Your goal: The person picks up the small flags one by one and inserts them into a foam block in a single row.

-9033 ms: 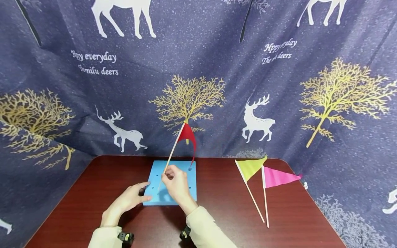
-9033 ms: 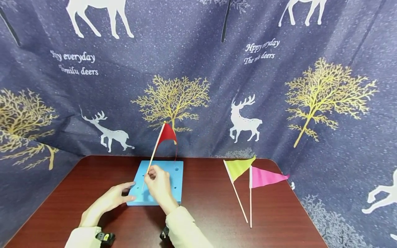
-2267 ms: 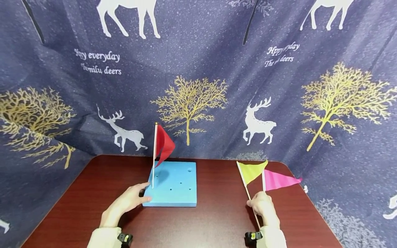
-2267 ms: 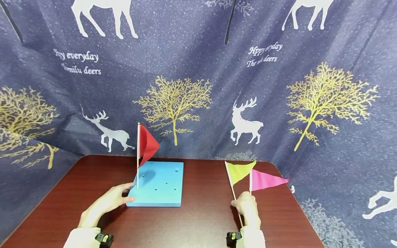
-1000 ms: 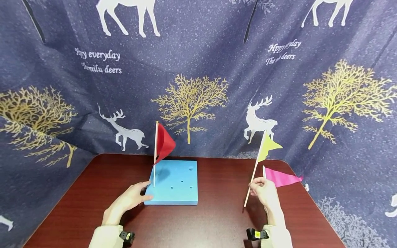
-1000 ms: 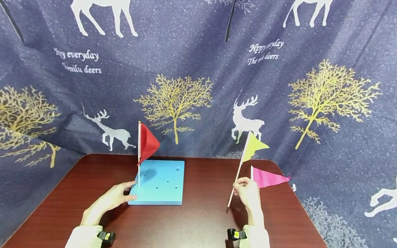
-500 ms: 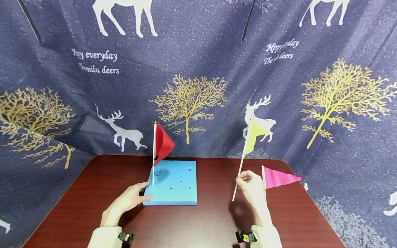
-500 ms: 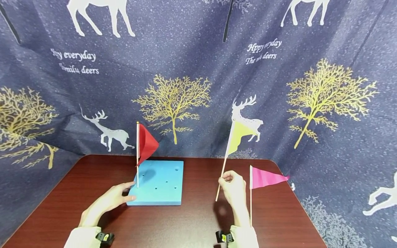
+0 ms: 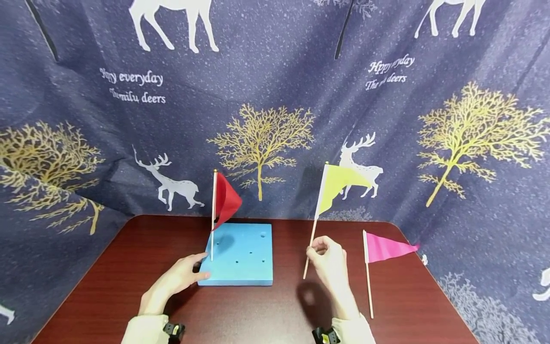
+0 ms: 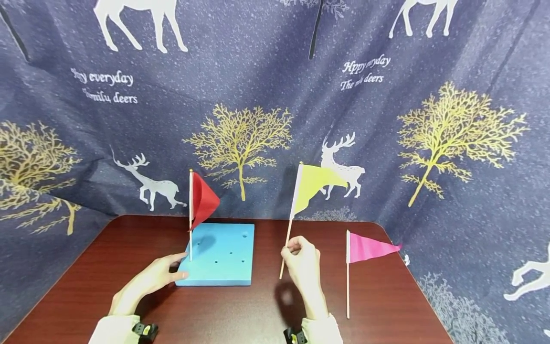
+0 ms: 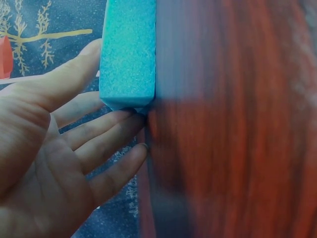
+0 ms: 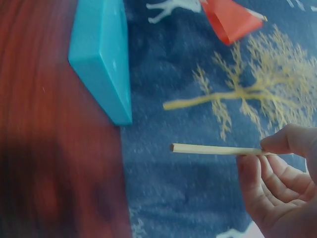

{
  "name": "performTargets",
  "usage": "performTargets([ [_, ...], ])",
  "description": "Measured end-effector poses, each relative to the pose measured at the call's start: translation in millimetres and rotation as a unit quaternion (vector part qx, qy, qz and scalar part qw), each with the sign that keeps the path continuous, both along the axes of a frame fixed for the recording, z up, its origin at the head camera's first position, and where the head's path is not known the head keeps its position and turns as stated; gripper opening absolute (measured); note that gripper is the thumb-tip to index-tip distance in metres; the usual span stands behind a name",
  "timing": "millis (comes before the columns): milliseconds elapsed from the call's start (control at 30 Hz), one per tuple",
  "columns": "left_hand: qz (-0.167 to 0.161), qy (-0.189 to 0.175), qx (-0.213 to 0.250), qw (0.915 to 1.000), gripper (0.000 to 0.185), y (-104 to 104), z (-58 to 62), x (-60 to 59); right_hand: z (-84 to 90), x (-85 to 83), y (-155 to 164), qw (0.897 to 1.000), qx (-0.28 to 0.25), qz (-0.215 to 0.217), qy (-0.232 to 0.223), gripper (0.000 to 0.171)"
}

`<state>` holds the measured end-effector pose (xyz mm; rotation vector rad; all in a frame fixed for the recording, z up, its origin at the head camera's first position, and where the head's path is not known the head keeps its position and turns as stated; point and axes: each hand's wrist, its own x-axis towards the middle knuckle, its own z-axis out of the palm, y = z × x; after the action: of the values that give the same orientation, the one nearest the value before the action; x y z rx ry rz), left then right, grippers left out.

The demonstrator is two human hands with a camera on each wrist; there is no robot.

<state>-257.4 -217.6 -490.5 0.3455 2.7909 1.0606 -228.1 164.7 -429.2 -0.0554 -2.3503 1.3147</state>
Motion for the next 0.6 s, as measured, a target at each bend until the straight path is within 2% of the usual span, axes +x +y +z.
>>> performTargets([
  [267, -0.002, 0.007, 0.014, 0.9999, 0.067, 0.4, -4.7, 0.7, -9.7, -0.6, -32.9, 0.998, 0.025, 0.032, 0.047, 0.01],
  [600, 0.0, 0.005, 0.014, 0.9999, 0.068, -1.0, -3.3, 0.4, -11.4, -16.6, -73.4, 0.995, 0.032, 0.063, 0.07, 0.007],
])
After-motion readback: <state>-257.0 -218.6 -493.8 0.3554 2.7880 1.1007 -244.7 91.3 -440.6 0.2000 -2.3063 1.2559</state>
